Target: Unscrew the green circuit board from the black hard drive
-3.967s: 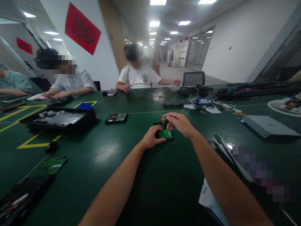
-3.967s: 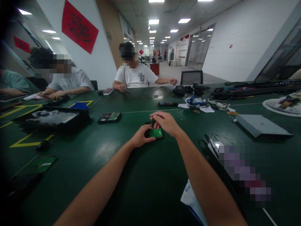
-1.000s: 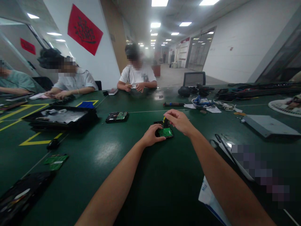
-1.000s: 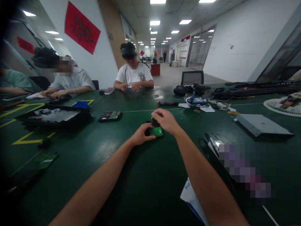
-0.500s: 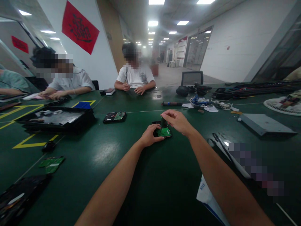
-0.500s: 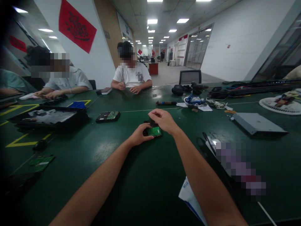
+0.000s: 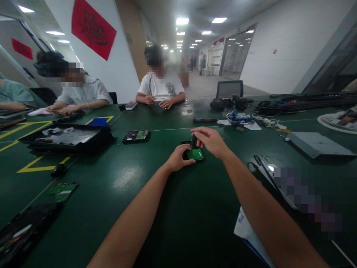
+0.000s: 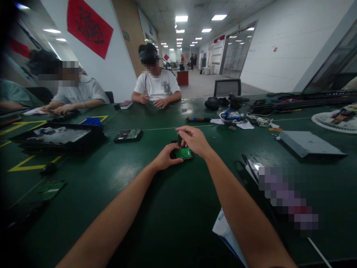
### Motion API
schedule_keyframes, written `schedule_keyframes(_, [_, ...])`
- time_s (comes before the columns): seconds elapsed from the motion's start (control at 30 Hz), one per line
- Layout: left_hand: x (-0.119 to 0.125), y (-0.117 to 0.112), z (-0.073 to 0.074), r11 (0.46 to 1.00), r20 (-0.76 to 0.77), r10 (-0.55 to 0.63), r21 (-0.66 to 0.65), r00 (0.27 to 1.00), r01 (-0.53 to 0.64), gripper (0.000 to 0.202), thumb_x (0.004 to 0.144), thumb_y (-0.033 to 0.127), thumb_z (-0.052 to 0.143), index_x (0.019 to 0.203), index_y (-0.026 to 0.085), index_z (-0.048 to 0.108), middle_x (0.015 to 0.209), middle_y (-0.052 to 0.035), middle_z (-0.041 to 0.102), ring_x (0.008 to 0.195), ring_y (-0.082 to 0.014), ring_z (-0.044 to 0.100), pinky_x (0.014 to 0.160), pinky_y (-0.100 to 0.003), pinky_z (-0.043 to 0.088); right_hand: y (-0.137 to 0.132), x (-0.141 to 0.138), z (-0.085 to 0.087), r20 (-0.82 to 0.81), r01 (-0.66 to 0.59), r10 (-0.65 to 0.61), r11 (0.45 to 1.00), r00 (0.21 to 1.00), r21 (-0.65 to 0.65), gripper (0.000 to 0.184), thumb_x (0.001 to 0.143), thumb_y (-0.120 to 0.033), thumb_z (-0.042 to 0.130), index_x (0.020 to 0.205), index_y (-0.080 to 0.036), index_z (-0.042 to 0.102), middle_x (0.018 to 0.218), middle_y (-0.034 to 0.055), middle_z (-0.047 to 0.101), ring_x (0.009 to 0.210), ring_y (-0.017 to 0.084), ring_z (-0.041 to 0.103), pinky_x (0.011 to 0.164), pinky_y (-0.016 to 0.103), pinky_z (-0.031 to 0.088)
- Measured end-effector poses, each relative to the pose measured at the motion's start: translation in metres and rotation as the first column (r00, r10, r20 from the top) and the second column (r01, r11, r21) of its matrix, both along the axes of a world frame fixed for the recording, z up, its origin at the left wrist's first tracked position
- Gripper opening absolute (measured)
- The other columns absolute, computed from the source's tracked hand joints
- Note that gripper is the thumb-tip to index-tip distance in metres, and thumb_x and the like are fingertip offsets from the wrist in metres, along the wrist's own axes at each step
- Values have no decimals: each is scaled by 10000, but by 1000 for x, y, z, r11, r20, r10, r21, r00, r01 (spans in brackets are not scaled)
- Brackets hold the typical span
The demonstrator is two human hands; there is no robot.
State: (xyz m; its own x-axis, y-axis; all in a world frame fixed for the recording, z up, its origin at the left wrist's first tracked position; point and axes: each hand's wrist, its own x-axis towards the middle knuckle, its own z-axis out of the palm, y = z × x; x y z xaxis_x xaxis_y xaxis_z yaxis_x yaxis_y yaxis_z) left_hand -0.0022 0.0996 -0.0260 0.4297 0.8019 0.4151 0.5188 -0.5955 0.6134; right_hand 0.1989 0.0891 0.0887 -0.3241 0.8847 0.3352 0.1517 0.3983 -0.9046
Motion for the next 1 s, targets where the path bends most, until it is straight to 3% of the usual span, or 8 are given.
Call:
schedule_keyframes(0.1, [0,1,-1,1000,-13,-6,1,1000,6,585,713,446,850,1208,240,617,1367,-92,575,1314,-297,507,1127,-490,406,2,3,-2,79,99,-106,991,991,95,197,879,-410,657,911,-217,681,808,19,687,636,129,608,582,267,494])
schedule_keyframes(0.2, [-1,1,-1,1000,-28,-6,6,1000,6,596,720,460,843,1224,240,612,1366,-94,576,1311,-295,510,1125,-492,407,3,4,-3,83,161,-166,985,983,64,238,861,-443,679,856,-213,620,807,22,695,553,113,573,503,253,459])
schedule_keyframes(0.33, [-1,2,-2,1000,-27,-4,11,1000,5,599,717,460,845,1224,246,611,1355,-91,583,1312,-297,508,1122,-495,408,1,0,-3,9,65,-65,998,998,15,282,903,-504,609,927,-224,619,948,41,719,502,93,559,436,244,437])
schedule_keyframes(0.47, [0,2,-2,1000,-18,-15,6,1000,15,580,710,446,849,1202,244,617,1349,-94,587,1308,-306,511,1119,-506,409,1,-4,-4,-38,-1,0,1000,999,-31,302,940,-483,543,1078,-240,657,866,26,692,579,127,618,500,260,493])
schedule_keyframes(0.57, [0,1,-1,1000,-15,-3,-5,1000,3,586,702,434,856,1202,247,614,1354,-91,583,1322,-318,498,1120,-523,407,3,-5,-6,36,58,-61,995,997,87,278,930,-468,569,1068,-252,674,898,23,696,703,148,640,618,279,524])
schedule_keyframes(0.73, [-1,1,-1,1000,2,-10,-2,1000,10,596,702,445,856,1206,241,612,1357,-94,579,1317,-311,502,1121,-509,413,4,-9,-12,75,251,-282,926,956,281,252,930,-474,578,947,-230,640,980,53,687,908,197,647,807,338,528])
schedule_keyframes(0.87, [-1,2,-3,1000,5,-14,11,1000,14,601,694,440,863,1202,235,616,1352,-102,583,1305,-306,512,1126,-505,407,-2,-12,-12,9,244,-258,924,966,294,223,938,-452,584,1025,-247,578,988,53,687,919,206,666,854,368,530])
schedule_keyframes(1.0, [0,3,-4,1000,10,-3,2,1000,3,605,684,438,867,1198,237,619,1337,-106,592,1306,-316,510,1119,-521,410,-7,-13,-8,113,221,-284,896,952,386,201,953,-452,561,963,-256,605,985,57,673,928,224,648,887,392,523])
